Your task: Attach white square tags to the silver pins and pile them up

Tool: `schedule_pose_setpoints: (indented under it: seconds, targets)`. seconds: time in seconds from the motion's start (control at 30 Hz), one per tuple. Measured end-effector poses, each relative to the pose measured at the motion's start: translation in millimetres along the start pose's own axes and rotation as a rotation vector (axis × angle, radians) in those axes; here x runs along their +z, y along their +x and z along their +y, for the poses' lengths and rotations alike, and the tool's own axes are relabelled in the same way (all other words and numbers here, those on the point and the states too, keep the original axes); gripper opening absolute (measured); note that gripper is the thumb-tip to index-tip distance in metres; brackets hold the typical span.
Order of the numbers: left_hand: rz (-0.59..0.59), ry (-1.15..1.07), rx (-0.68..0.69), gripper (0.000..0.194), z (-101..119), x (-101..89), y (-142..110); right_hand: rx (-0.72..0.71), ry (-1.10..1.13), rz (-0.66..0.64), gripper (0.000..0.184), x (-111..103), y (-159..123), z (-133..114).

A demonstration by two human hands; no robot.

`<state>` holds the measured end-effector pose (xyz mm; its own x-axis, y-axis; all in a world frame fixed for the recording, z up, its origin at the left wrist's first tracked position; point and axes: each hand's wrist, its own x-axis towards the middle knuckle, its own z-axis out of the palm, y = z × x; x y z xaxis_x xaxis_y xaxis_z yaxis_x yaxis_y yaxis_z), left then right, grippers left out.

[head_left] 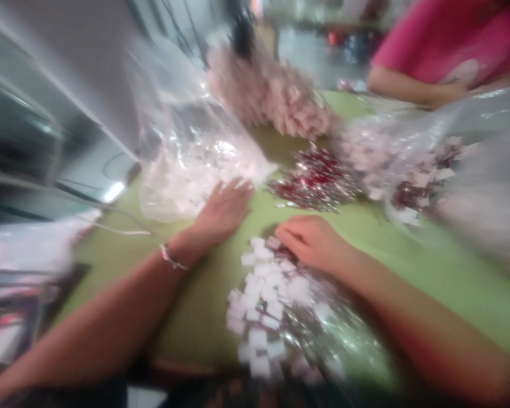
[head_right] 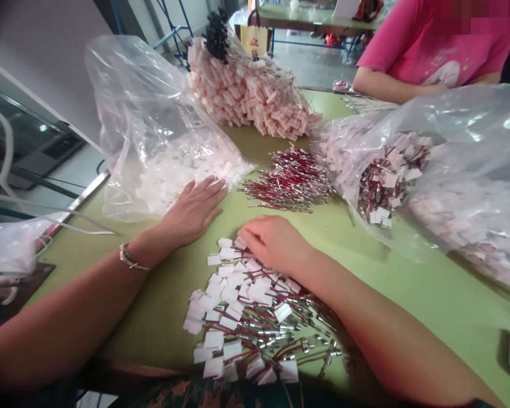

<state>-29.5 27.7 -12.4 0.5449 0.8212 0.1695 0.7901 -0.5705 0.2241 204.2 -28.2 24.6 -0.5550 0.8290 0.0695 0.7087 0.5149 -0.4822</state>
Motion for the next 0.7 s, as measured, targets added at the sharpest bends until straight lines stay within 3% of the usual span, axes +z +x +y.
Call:
schedule_pose_setpoints:
  seconds: [0.1,0.2,0.4,0.57,0.63,0.7]
  targets:
    - [0.101,0.030,0.002,0.040,-7.6,11.2,-1.8,0.193,-0.209,0.153,0.023,-1.3,4.5,22.6]
    - [0.146,0.037,0.031,0.033,-13.1,15.8,-3.7,0.268,-0.381,0.141,0.021,1.2,7.3,40.6]
    - [0.107,0.006,-0.038,0.029,-6.0,7.6,-11.0,0.200,-0.283,0.058,0.022,0.0,6.3,36.9]
    - [0.019,0.041,-0.170,0.029,2.9,-3.8,-11.4,0.234,-0.137,0.288,0.023,-24.9,0.9,49.7]
    - [0.014,0.052,-0.224,0.028,1.6,-7.3,-10.2,0.235,-0.174,0.259,0.020,-34.8,-2.4,57.2]
    - [0.043,0.044,-0.251,0.025,-0.7,-10.0,-9.5,0.216,-0.245,0.141,0.018,-40.3,-5.5,60.0]
